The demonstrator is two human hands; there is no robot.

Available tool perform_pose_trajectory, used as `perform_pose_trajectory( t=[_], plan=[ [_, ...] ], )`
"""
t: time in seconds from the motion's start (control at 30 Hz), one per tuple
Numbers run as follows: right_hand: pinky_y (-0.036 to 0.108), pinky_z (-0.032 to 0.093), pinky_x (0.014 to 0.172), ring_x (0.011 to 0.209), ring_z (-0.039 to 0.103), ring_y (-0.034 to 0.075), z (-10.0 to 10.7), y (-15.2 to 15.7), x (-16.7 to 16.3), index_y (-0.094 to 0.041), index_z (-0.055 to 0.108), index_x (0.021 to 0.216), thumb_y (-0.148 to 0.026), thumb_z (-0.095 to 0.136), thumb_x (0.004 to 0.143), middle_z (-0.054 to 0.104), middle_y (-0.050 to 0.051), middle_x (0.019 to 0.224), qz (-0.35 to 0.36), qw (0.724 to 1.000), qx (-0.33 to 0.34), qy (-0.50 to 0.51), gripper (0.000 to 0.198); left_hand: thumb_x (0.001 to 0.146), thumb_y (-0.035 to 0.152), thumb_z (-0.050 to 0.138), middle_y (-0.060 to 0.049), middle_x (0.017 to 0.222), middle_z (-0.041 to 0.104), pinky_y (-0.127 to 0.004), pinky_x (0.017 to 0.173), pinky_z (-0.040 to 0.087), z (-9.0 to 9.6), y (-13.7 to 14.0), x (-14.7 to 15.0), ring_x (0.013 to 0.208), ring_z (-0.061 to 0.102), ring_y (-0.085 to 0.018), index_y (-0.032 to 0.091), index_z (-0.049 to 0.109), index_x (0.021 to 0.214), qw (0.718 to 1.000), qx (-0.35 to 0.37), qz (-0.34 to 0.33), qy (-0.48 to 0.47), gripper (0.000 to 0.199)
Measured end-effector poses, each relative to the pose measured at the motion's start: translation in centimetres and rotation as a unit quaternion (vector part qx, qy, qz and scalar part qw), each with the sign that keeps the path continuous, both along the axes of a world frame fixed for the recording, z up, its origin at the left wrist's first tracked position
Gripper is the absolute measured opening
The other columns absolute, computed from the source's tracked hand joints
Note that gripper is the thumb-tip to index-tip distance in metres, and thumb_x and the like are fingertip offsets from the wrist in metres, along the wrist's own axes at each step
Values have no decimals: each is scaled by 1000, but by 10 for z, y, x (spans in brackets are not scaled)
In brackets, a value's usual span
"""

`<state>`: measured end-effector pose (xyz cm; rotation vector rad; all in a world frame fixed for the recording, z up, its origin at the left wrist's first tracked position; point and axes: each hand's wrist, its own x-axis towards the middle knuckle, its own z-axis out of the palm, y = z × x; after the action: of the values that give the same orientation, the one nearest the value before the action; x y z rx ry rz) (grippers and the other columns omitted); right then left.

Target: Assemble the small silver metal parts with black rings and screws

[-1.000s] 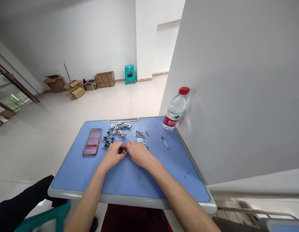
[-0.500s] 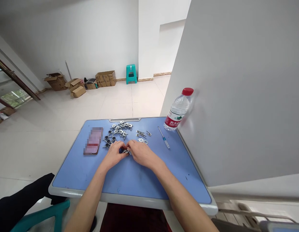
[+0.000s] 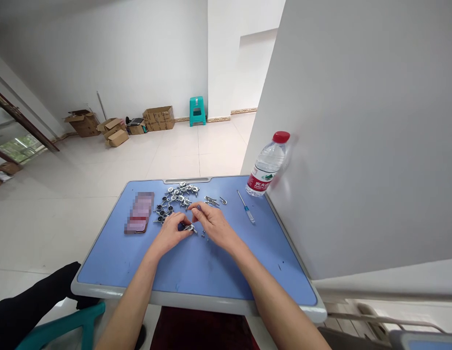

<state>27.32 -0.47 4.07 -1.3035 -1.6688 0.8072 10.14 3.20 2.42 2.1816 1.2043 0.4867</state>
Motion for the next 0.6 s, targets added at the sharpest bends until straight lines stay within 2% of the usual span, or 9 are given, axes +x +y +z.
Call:
perform_pose_trajectory(
  t=[0.1, 0.2, 0.37, 0.5, 0.6],
  plan=[
    [27, 40, 59, 57, 46, 14, 2, -2, -3, -22, 49, 103, -39, 34, 97, 50, -5, 64, -38, 999, -6, -17, 24, 78, 17, 62, 0, 87, 61, -32, 82, 41, 0, 0, 0, 90, 53, -20, 21, 57, 77, 1000, -1, 0, 2, 6],
    [27, 38, 57, 58, 44, 14, 1, -2, -6, -22, 43, 94, -41, 35, 95, 47, -4, 66, -65, 998, -3, 17, 20, 78, 18, 62, 0, 87, 61, -32, 82, 41, -1, 1, 0, 90, 53, -20, 20, 57, 77, 1000, -3, -2, -1, 6],
    [26, 38, 56, 58, 45, 13, -5, 1, -8, -22, 47, 85, -44, 50, 89, 50, -4, 67, -27, 994, -32, 105, 23, 78, 19, 61, 0, 87, 62, -32, 82, 41, 0, 0, 0, 90, 53, -20, 20, 58, 78, 1000, 1, -2, 0, 4],
    [27, 40, 64, 69, 49, 14, -6, 1, -9, -20, 57, 79, -38, 54, 88, 55, 0, 76, -41, 996, 33, 67, 21, 79, 18, 61, 0, 88, 62, -32, 84, 41, 1, 0, 1, 92, 53, -20, 20, 58, 80, 1000, -7, 0, 5, 4],
    [26, 38, 60, 64, 47, 13, -7, 2, -9, -20, 60, 78, -33, 54, 88, 56, 0, 73, -71, 995, 68, 31, 18, 78, 18, 61, 0, 88, 62, -32, 84, 40, 2, 0, 1, 91, 53, -20, 20, 58, 79, 1000, -3, -1, 6, 3]
  ],
)
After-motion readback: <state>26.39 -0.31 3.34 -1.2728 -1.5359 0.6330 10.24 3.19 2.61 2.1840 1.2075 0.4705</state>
